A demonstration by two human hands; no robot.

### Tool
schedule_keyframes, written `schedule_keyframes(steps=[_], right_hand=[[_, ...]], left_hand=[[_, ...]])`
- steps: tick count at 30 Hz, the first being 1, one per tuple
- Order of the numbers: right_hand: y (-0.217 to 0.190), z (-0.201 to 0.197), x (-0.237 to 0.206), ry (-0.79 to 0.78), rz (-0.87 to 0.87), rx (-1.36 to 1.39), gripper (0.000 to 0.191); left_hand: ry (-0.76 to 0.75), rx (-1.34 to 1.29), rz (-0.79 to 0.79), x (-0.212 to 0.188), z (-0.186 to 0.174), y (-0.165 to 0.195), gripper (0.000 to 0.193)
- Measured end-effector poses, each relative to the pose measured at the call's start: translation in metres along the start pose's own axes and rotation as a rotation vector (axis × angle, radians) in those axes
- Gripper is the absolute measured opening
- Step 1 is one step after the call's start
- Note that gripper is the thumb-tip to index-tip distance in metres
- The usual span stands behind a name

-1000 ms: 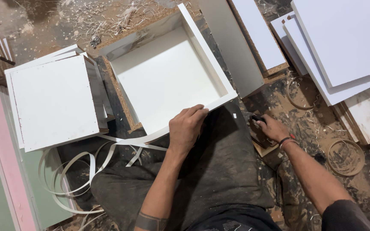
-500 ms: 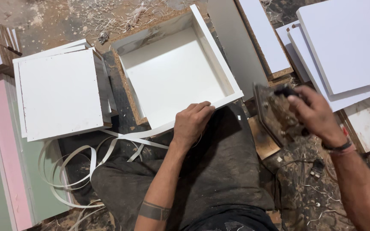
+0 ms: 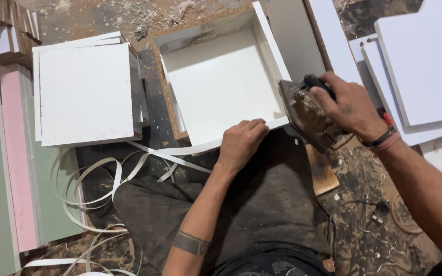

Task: The person sits on the floor and applies white edge banding tape to the front edges of white drawer boxes. They hold a tape strip against a drawer edge and press it with a hand-held iron, then set the finished drawer aside and pick up the next one, repeating the process.

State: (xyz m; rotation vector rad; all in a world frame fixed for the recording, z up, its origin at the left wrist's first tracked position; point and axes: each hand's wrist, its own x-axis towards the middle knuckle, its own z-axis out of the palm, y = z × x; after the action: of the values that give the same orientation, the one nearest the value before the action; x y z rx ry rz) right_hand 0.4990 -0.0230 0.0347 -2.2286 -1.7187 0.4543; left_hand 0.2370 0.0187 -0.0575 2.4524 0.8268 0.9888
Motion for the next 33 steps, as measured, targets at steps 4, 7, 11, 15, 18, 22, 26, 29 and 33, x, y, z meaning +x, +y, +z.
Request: schedule_keyframes(steps=[4,7,11,15,18,22,26,29,33], right_hand=[[-0.022,0.008,0.001,0.030,-0.093,-0.001,0.040],[-0.043,0.017,0.000,0.032,-0.109,0.031,0.040],[-0.075,0.032,-0.004,0.054,-0.196,0.068,0.038],[-0.110,0.050,-0.009,-0.005,-0.191,0.133,0.037],[-0.137,0.065,-0.012,0.006,-0.256,0.167,0.036],[-0.161,0.078,-0.016,-0.023,-0.266,0.168,0.035],[-0.160,0.075,-0.013,-0.004,-0.296,0.125,0.036],[-0.146,0.069,-0.006,0.029,-0.303,0.081,0.039],[-0.112,0.055,-0.002,0.062,-0.239,-0.006,0.042]], left_hand=[[-0.047,0.071,0.004,-0.008,-0.013,-0.004,0.011],[-0.044,0.193,0.097,-0.025,-0.034,-0.012,0.017],[-0.018,0.395,0.174,-0.050,-0.062,-0.026,0.013],[-0.034,0.467,0.175,-0.076,-0.092,-0.038,0.014],[-0.062,0.538,0.175,-0.093,-0.110,-0.046,0.012],[-0.021,0.530,0.190,-0.103,-0.116,-0.052,0.013],[0.031,0.536,0.175,-0.098,-0.115,-0.057,0.014],[0.043,0.530,0.163,-0.092,-0.119,-0.061,0.012],[0.041,0.490,0.129,-0.085,-0.125,-0.062,0.011]])
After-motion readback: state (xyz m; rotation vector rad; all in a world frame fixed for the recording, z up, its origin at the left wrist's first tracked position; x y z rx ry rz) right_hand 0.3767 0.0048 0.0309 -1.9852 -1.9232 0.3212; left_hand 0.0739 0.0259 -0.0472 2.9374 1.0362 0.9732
